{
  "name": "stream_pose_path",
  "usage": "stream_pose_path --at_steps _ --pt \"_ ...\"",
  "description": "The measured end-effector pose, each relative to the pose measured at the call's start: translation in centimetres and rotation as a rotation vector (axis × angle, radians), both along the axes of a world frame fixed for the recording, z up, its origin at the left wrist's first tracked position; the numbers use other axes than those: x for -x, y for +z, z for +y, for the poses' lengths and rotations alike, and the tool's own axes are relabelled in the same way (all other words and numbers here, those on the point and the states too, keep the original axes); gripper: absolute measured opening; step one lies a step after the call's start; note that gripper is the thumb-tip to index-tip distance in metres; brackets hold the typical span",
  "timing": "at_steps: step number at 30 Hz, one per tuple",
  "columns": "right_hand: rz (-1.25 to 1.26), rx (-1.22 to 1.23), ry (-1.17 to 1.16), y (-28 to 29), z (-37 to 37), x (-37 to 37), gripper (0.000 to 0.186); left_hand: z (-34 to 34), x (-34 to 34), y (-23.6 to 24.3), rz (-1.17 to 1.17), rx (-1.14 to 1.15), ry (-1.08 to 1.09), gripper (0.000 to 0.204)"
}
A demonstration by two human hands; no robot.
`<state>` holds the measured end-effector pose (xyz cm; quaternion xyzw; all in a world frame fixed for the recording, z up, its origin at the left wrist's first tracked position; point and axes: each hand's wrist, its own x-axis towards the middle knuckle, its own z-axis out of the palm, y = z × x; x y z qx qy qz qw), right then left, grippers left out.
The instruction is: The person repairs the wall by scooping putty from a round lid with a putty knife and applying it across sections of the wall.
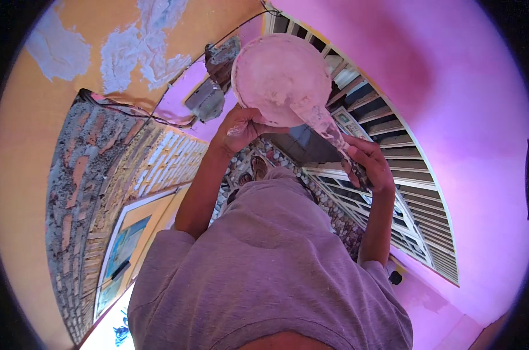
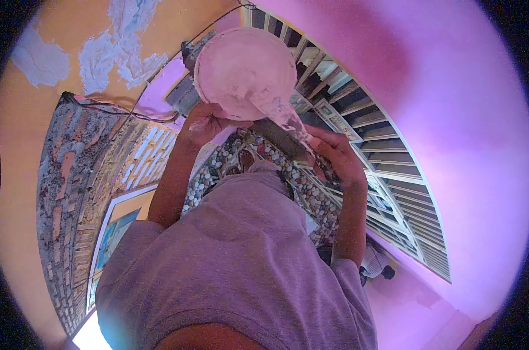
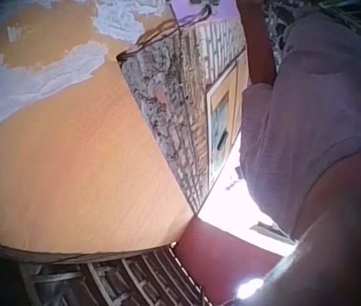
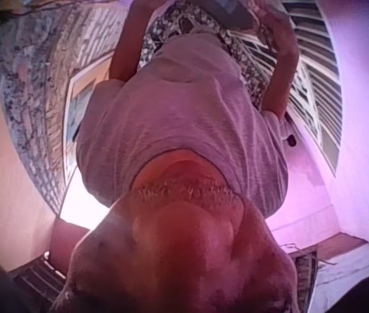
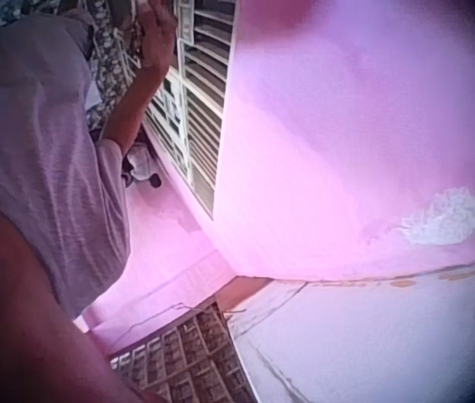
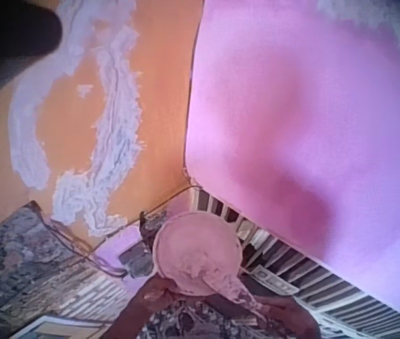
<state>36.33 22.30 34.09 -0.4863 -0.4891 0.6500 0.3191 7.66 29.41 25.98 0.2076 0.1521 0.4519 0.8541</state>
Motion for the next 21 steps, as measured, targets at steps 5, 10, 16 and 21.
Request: stream_pose_path --at_steps 5,10,16,21 --pt "0.029 0.076 -0.087 -1.2 -0.9 0.2 0.037 0.4 0.0 -1.0 -0.049 0.017 0.071 0.056" --pt "0.061 0.133 -0.130 -0.9 -0.9 0.7 0.036 0.2 -0.5 -1.0 -0.081 0.012 0.131 0.052" --pt "0.057 0.224 -0.115 -1.1 -0.6 3.4 0.036 -0.3 -1.8 -0.7 -0.069 0.011 0.249 0.047" --pt "0.152 0.199 -0.250 -2.6 -0.5 5.9 0.037 -0.5 -2.2 -2.6 -0.086 0.000 0.324 0.045"
